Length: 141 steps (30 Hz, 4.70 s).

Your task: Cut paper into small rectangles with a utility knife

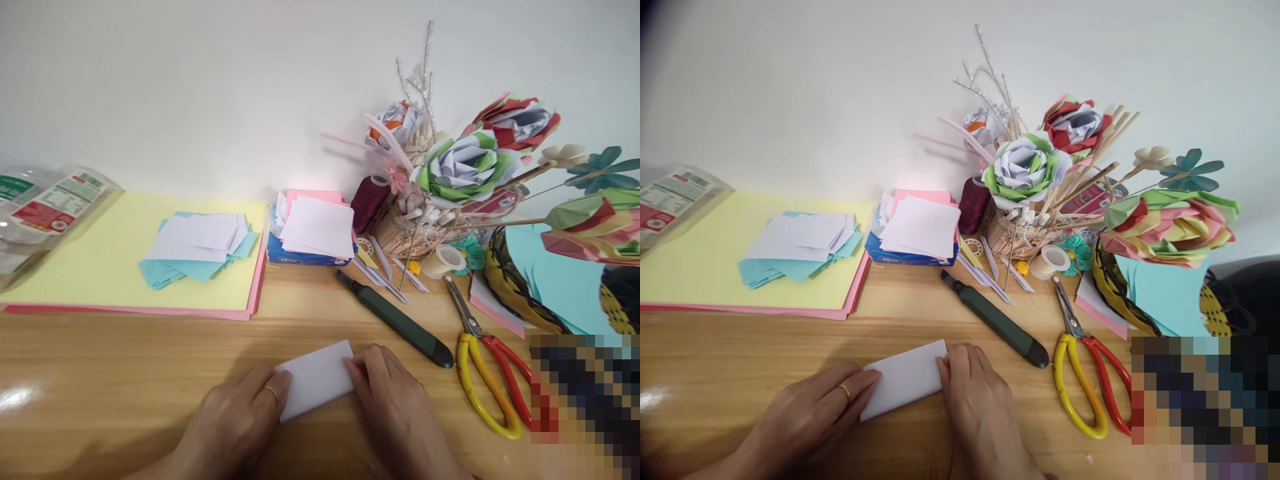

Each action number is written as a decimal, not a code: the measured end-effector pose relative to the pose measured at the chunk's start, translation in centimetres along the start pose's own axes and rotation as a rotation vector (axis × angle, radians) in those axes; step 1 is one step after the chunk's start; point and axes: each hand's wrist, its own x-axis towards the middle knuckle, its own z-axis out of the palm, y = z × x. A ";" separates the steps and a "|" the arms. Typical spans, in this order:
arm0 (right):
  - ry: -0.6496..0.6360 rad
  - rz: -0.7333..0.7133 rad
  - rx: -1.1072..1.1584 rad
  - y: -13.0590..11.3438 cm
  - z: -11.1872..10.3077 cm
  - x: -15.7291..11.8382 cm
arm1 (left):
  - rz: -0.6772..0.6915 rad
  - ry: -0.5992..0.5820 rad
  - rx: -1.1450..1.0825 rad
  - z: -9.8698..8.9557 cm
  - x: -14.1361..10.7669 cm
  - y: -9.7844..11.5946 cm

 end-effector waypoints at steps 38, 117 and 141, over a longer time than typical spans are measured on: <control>-0.087 -0.015 0.027 0.0 0.4 -0.1 | 0.268 -0.199 0.305 -0.2 -1.9 1.1; -0.212 -0.251 -0.146 1.4 -4.4 -2.6 | 0.420 -0.047 -0.052 -3.7 -1.7 -1.6; -0.111 -0.077 -0.292 3.4 -2.6 -0.3 | 0.088 -0.492 -0.130 -0.7 2.1 -4.0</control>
